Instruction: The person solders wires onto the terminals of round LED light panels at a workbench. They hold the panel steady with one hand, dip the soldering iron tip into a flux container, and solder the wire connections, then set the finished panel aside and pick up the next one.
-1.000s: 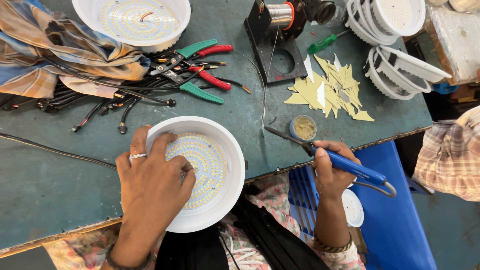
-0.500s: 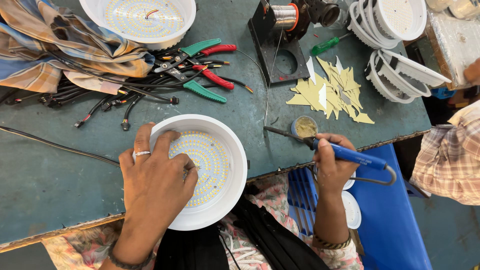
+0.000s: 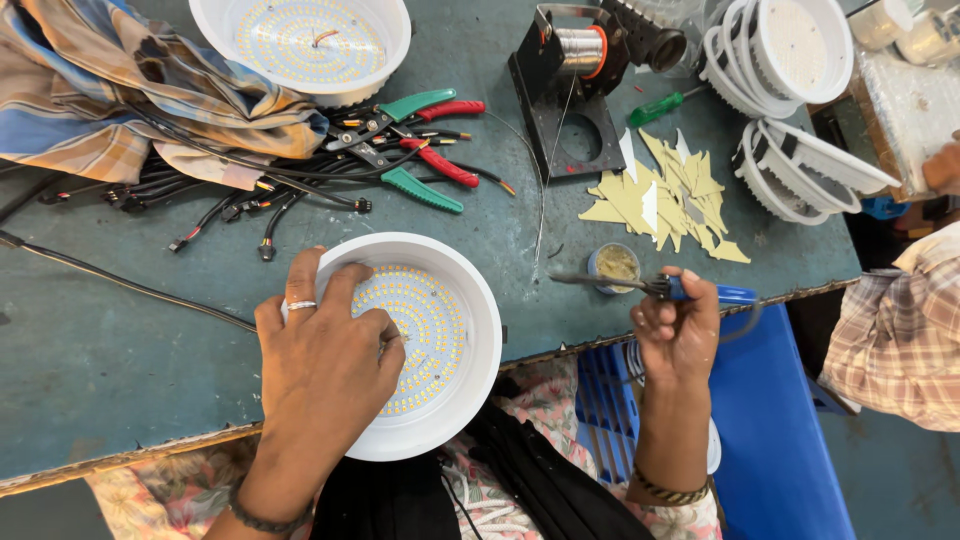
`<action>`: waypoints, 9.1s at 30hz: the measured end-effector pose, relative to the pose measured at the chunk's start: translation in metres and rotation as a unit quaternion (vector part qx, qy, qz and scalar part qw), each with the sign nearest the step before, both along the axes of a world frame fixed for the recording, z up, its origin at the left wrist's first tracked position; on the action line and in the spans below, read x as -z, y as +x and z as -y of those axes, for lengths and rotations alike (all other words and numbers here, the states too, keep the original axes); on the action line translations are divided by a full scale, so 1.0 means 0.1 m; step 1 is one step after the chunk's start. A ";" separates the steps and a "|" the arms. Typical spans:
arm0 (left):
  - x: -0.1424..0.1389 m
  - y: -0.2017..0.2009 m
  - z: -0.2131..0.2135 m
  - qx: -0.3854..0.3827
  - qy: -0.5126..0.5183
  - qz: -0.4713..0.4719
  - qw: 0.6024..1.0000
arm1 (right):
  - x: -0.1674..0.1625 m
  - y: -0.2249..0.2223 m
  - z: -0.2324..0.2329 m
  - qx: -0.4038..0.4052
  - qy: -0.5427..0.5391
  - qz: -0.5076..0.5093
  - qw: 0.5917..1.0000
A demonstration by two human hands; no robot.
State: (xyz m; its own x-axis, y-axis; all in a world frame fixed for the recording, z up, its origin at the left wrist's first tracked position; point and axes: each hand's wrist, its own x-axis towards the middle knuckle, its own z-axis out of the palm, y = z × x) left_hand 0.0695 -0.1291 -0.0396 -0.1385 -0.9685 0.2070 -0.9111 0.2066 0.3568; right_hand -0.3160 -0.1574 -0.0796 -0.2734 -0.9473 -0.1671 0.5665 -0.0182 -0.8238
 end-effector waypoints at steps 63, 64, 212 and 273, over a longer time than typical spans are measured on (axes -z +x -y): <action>0.07 0.12 0.01 0.019 -0.040 -0.034 0.998 | -0.49 1.37 -0.34 -0.179 -0.301 -0.568 0.744; 0.08 0.10 -0.02 0.019 -0.041 -0.037 0.998 | -0.45 1.34 -0.37 -0.177 -0.310 -0.557 0.750; -0.15 0.05 -0.09 0.118 -0.042 -0.001 0.992 | 0.35 -0.01 -0.43 0.066 -0.265 -0.540 0.796; -0.08 0.33 -0.30 0.037 -0.067 -0.071 0.994 | -0.37 2.00 -0.47 -0.313 -0.316 -0.508 0.738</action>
State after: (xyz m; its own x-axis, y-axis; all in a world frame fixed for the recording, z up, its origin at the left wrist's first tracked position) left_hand 0.1021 -0.0989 -0.0314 -0.1685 -0.9189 0.3567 -0.8335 0.3260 0.4461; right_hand -0.1156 -0.1105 -0.0427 0.5710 -0.7417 0.3520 -0.2762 -0.5774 -0.7683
